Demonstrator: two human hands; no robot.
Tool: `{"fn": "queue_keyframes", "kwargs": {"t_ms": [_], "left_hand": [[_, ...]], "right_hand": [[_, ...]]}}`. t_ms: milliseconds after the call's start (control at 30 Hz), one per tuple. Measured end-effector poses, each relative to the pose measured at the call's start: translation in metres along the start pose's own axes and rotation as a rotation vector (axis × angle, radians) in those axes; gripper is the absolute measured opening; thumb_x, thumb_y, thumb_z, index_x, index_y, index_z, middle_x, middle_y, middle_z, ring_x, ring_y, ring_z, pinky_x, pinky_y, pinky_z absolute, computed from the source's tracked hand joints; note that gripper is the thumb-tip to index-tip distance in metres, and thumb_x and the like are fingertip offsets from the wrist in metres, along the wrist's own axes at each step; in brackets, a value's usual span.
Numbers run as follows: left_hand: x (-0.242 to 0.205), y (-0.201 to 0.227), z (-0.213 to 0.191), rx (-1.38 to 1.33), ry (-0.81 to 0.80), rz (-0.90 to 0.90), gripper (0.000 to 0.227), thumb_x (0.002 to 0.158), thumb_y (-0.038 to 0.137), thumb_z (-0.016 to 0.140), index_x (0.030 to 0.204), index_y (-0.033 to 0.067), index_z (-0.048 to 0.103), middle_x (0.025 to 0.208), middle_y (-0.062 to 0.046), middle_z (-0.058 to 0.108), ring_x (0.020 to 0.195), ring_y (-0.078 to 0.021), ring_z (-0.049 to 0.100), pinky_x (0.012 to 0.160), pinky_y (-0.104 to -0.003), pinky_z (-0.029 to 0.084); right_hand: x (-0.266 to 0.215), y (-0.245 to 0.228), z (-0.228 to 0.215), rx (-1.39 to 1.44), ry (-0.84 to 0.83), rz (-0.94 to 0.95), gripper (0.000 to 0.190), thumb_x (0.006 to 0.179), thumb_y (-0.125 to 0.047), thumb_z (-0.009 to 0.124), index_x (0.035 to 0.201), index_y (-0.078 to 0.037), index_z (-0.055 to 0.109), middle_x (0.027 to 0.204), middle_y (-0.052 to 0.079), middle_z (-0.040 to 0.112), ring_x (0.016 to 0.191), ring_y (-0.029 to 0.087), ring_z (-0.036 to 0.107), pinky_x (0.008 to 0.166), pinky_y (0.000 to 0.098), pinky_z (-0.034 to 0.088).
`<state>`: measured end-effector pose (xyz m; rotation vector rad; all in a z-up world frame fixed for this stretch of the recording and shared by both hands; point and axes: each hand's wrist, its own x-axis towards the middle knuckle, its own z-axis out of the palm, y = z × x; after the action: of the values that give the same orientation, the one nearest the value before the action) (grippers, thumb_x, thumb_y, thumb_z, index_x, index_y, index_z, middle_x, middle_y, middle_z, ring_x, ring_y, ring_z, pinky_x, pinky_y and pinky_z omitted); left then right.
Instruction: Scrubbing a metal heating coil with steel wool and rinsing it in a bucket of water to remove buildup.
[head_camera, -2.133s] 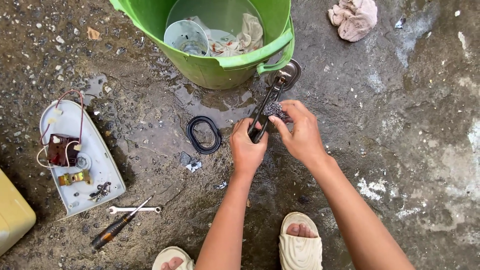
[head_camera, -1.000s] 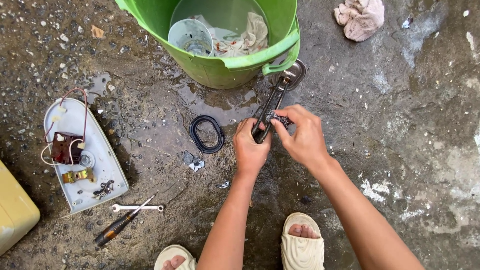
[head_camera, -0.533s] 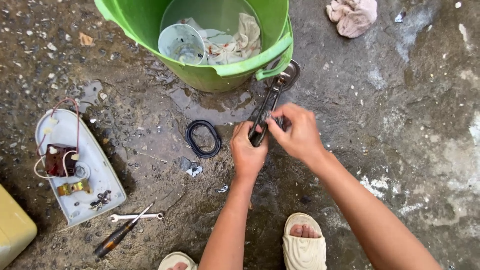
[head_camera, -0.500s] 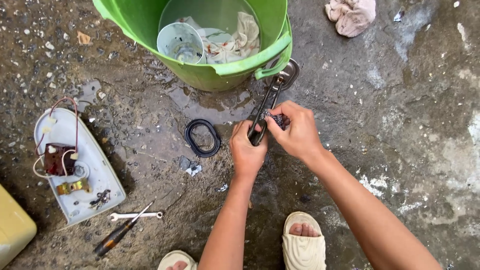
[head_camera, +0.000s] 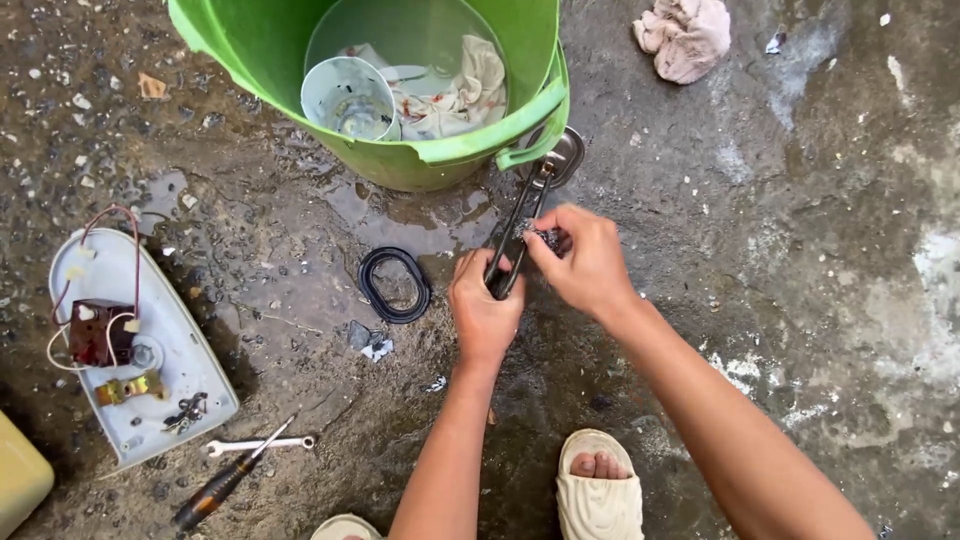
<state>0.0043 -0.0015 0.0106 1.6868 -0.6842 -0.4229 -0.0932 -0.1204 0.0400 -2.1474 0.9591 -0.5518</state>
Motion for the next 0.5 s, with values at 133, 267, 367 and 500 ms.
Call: {"fn": "queue_keyframes", "kwargs": {"t_ms": [133,267,367,500], "left_hand": [[0.000,0.000,0.001,0.004,-0.004,-0.034,0.019,0.074,0.004,0.077,0.075,0.0109,0.059,0.068,-0.009,0.061,0.070,-0.0340,0.064,0.068,-0.040,0.051],[-0.003,-0.005,0.004,0.016,-0.006,-0.010,0.023,0.071,0.005,0.081,0.074,0.0123,0.059,0.068,-0.008,0.062,0.071,-0.0327,0.065,0.069,-0.038,0.052],[-0.004,-0.004,0.003,-0.005,-0.012,-0.007,0.023,0.070,0.003,0.080,0.075,0.0110,0.060,0.068,-0.009,0.062,0.071,-0.0333,0.065,0.070,-0.039,0.052],[-0.001,-0.007,0.003,-0.012,-0.011,-0.004,0.024,0.069,0.000,0.081,0.074,0.0106,0.060,0.069,-0.010,0.062,0.073,-0.0343,0.066,0.070,-0.038,0.052]], "right_hand": [[-0.027,-0.031,0.004,0.061,-0.003,0.066,0.011,0.082,-0.009,0.078,0.090,-0.004,0.074,0.082,0.020,0.074,0.063,0.034,0.070,0.057,0.0420,0.053],[-0.017,-0.019,0.004,0.033,0.028,0.023,0.009,0.085,-0.010,0.075,0.090,-0.004,0.072,0.084,0.020,0.074,0.071,0.037,0.071,0.063,0.0438,0.054],[-0.032,-0.047,0.002,0.039,0.047,0.020,0.007,0.086,-0.009,0.075,0.089,-0.004,0.072,0.084,0.018,0.074,0.072,0.035,0.071,0.064,0.0416,0.056],[-0.020,-0.009,0.014,0.027,0.073,-0.029,0.010,0.088,-0.013,0.076,0.091,-0.006,0.069,0.087,0.018,0.073,0.077,0.039,0.071,0.065,0.0448,0.054]]}}
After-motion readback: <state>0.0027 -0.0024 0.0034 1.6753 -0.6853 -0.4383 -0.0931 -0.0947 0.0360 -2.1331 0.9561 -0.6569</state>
